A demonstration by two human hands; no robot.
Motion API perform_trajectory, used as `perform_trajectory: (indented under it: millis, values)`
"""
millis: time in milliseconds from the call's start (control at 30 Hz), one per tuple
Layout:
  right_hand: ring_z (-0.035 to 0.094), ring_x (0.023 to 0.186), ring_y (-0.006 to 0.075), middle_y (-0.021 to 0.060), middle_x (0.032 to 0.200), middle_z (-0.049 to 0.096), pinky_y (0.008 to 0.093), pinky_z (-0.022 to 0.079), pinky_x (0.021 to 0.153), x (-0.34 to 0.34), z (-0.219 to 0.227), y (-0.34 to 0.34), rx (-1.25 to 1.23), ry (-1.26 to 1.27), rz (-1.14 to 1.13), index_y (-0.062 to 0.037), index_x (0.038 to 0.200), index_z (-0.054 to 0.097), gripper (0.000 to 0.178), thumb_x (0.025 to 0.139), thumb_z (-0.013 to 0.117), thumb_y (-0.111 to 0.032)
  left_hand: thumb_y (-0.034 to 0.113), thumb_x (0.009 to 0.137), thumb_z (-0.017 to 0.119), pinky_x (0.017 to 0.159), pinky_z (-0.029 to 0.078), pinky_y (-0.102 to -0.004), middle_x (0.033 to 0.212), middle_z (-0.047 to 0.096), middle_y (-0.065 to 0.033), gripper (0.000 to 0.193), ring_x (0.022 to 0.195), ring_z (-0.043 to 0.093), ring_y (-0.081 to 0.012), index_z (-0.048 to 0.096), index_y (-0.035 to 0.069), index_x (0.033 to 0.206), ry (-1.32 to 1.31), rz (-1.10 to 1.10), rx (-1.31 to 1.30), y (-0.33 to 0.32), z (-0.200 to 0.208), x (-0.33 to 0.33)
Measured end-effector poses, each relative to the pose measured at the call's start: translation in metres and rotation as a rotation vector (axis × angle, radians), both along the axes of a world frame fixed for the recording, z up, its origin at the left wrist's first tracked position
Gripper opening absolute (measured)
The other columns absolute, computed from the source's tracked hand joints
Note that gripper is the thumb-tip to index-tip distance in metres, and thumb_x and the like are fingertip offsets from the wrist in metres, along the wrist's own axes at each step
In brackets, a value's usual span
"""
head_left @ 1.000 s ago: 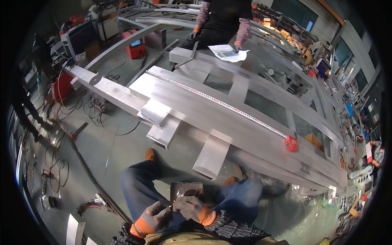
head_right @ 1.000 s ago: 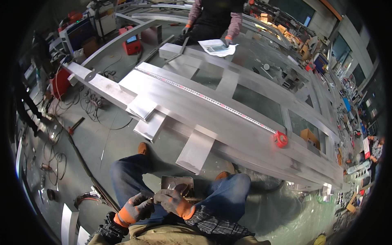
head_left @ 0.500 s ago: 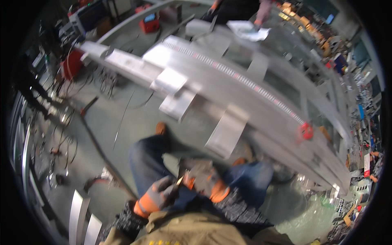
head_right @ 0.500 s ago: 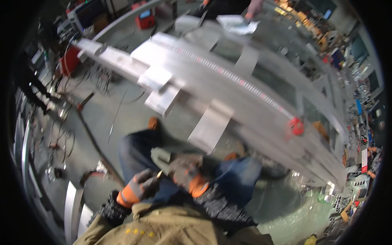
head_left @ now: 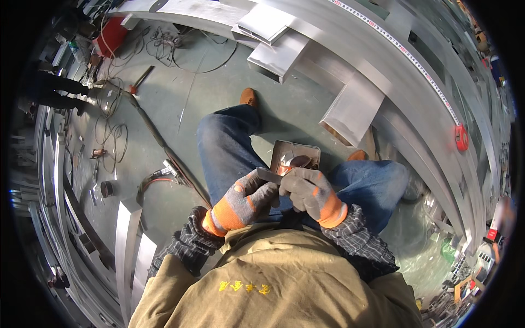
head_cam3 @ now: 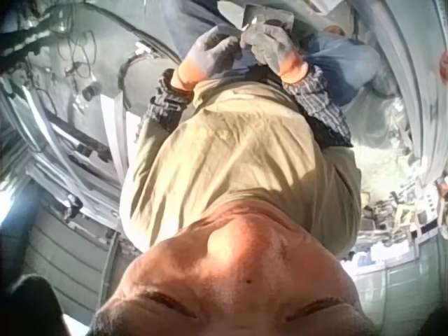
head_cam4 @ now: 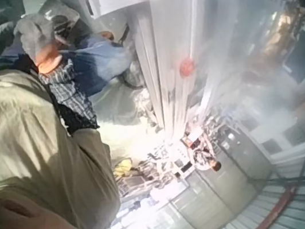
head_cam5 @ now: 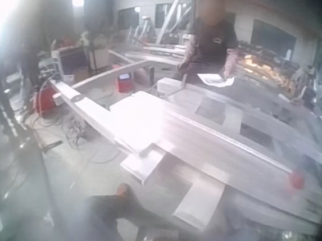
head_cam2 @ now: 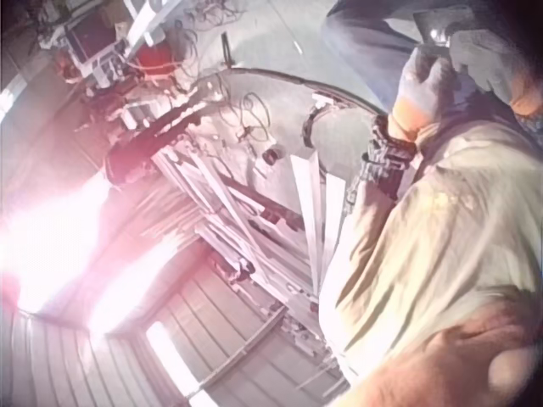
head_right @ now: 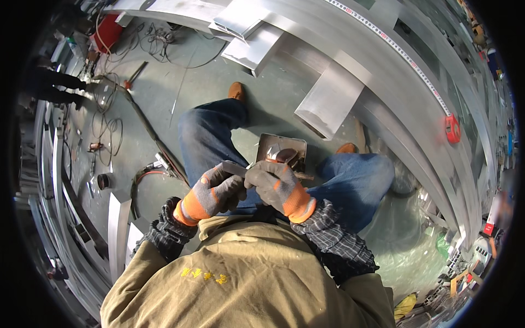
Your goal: The person measures and marks a large metal frame using a tape measure, ruler, and pencil. They adjust the frame's position and consult a paper document while seated on the floor in a workshop.
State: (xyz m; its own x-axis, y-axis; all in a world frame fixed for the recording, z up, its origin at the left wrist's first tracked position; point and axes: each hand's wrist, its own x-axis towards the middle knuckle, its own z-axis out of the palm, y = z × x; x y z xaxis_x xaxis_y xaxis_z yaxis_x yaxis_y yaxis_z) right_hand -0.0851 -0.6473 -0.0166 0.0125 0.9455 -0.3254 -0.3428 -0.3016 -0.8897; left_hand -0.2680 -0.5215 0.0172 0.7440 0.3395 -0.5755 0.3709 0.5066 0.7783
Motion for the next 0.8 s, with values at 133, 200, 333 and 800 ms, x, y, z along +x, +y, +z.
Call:
perform_trajectory:
  millis: [133,200,333,800]
  values:
    - [0.055,0.062,0.0042,-0.0021,0.082,0.062,0.0221,0.040,0.053,0.007,-0.022,0.001,0.189,0.002,-0.182,-0.0013,0.093,0.068,0.016,0.100,0.054,-0.004,0.034,0.108,0.059,0.055,0.043,-0.0236,0.082,0.066,-0.0005,0.025,0.061,0.056,-0.0081,0.064,0.010,0.114,0.051,-0.045,0.040,0.004,0.004,0.002]
    - [0.052,0.056,0.0046,-0.0012,0.080,0.061,0.0206,0.040,0.051,0.010,-0.018,-0.001,0.176,-0.166,-0.186,-0.0010,0.097,0.067,0.020,0.103,0.049,-0.008,0.034,0.109,0.059,0.055,0.043,-0.0236,0.083,0.067,-0.0009,0.025,0.062,0.055,-0.0080,0.064,0.009,0.113,0.063,-0.038,0.002,0.006,0.005,0.003]
    - [0.048,0.053,0.0035,0.0002,0.080,0.060,0.0196,0.037,0.049,-0.003,-0.009,0.004,0.124,-0.071,-0.101,0.0011,0.092,0.066,0.024,0.102,0.047,-0.008,0.032,0.109,0.058,0.054,0.042,-0.0230,0.083,0.067,-0.0010,0.024,0.061,0.054,-0.0074,0.064,0.009,0.113,0.005,-0.015,-0.038,0.002,-0.002,0.002]
    - [0.064,0.072,0.0191,0.0053,0.087,0.063,0.0299,0.052,0.066,0.008,-0.046,0.001,0.530,-1.053,-0.123,-0.0040,0.096,0.068,0.007,0.089,0.065,-0.006,0.025,0.110,0.056,0.059,0.046,-0.0257,0.085,0.063,-0.0020,0.022,0.067,0.056,-0.0082,0.063,0.005,0.115,0.022,-0.023,-0.048,0.008,-0.001,0.005]
